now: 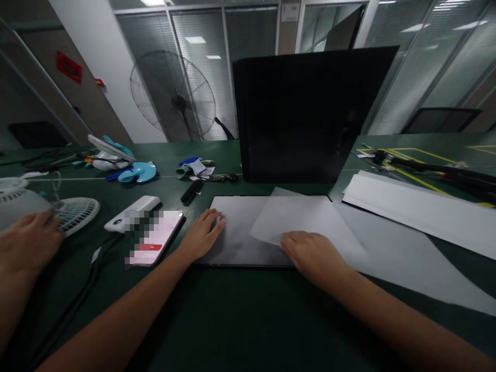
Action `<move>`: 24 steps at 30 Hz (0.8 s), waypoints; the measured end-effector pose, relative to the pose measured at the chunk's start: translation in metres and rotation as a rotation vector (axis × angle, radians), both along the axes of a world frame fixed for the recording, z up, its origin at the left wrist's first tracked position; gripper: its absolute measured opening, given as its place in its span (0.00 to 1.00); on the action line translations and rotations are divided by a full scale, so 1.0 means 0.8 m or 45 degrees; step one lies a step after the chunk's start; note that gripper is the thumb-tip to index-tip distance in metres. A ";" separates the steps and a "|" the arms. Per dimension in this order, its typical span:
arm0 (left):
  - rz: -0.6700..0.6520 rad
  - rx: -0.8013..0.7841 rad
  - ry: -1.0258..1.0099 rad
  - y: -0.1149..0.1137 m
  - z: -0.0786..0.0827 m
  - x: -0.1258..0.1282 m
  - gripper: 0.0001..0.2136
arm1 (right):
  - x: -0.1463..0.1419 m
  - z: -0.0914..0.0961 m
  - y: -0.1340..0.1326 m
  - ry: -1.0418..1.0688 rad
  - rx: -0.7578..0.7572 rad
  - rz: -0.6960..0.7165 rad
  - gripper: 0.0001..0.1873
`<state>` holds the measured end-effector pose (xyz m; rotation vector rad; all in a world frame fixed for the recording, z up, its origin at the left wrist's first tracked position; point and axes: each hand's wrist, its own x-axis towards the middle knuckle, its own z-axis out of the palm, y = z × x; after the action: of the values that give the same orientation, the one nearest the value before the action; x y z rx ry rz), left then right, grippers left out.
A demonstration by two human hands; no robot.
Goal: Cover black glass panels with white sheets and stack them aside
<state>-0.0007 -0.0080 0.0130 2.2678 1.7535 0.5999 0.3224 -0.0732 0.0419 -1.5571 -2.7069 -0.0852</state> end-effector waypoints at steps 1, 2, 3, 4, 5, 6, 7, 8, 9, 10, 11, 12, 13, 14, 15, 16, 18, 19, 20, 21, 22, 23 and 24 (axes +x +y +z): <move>0.001 -0.002 -0.005 0.000 -0.001 0.000 0.29 | -0.009 0.000 -0.008 0.061 -0.033 0.087 0.18; 0.000 0.000 -0.006 0.001 -0.002 -0.001 0.30 | -0.015 0.000 -0.014 0.130 -0.075 0.174 0.20; -0.004 0.004 -0.005 0.002 -0.002 -0.001 0.31 | -0.019 0.001 -0.020 0.203 -0.127 0.258 0.25; -0.009 0.007 -0.005 0.002 -0.003 -0.001 0.31 | -0.021 0.002 -0.023 0.270 -0.185 0.341 0.31; -0.009 0.012 -0.004 0.003 -0.004 -0.001 0.32 | -0.021 0.003 -0.026 0.330 -0.245 0.426 0.36; -0.006 0.012 0.002 0.004 -0.005 -0.001 0.33 | -0.020 0.005 -0.026 0.379 -0.290 0.502 0.39; 0.002 0.009 0.012 0.004 -0.005 -0.001 0.34 | -0.017 0.006 -0.024 0.416 -0.304 0.554 0.41; 0.012 0.000 0.027 0.004 -0.005 -0.001 0.36 | -0.013 0.006 -0.021 0.444 -0.280 0.563 0.40; 0.022 -0.009 0.047 0.004 -0.004 -0.001 0.37 | -0.006 0.006 -0.016 0.460 -0.224 0.519 0.38; 0.027 -0.020 0.067 0.004 -0.003 0.000 0.37 | 0.002 0.005 -0.009 0.456 -0.144 0.422 0.36; 0.025 -0.029 0.081 0.004 -0.002 0.000 0.36 | 0.011 0.003 -0.002 0.428 -0.058 0.282 0.33; 0.019 -0.034 0.087 0.004 -0.001 0.000 0.33 | 0.022 0.001 0.006 0.371 0.019 0.111 0.31; 0.010 -0.034 0.085 0.003 0.001 0.001 0.31 | 0.035 -0.001 0.014 0.290 0.075 -0.073 0.30; -0.002 -0.034 0.079 0.003 0.003 0.001 0.29 | 0.048 -0.003 0.021 0.196 0.107 -0.254 0.29; -0.014 -0.034 0.071 0.002 0.004 0.001 0.29 | 0.061 -0.005 0.028 0.108 0.115 -0.403 0.30; -0.025 -0.043 0.066 0.002 0.005 0.001 0.30 | 0.074 -0.007 0.034 0.042 0.108 -0.509 0.31; -0.045 -0.072 0.072 0.000 0.007 0.000 0.31 | 0.097 -0.011 0.046 -0.011 0.070 -0.591 0.33; -0.051 -0.084 0.078 0.000 0.007 0.000 0.31 | 0.106 -0.013 0.051 -0.001 0.055 -0.566 0.33; -0.051 -0.089 0.082 -0.001 0.007 0.000 0.30 | 0.113 -0.017 0.055 0.023 0.048 -0.513 0.33; -0.046 -0.089 0.083 -0.001 0.007 0.000 0.27 | 0.119 -0.021 0.059 0.051 0.047 -0.447 0.33; -0.038 -0.081 0.076 -0.001 0.007 0.000 0.25 | 0.122 -0.025 0.063 0.077 0.050 -0.384 0.33; -0.028 -0.071 0.065 -0.002 0.006 0.000 0.24 | 0.124 -0.030 0.066 0.099 0.052 -0.327 0.34; -0.021 -0.061 0.054 -0.002 0.005 0.000 0.23 | 0.125 -0.034 0.068 0.118 0.056 -0.285 0.35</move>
<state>-0.0004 -0.0093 0.0173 2.2759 1.7474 0.5047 0.4220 -0.0189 0.0145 -1.7967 -2.4365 -0.0734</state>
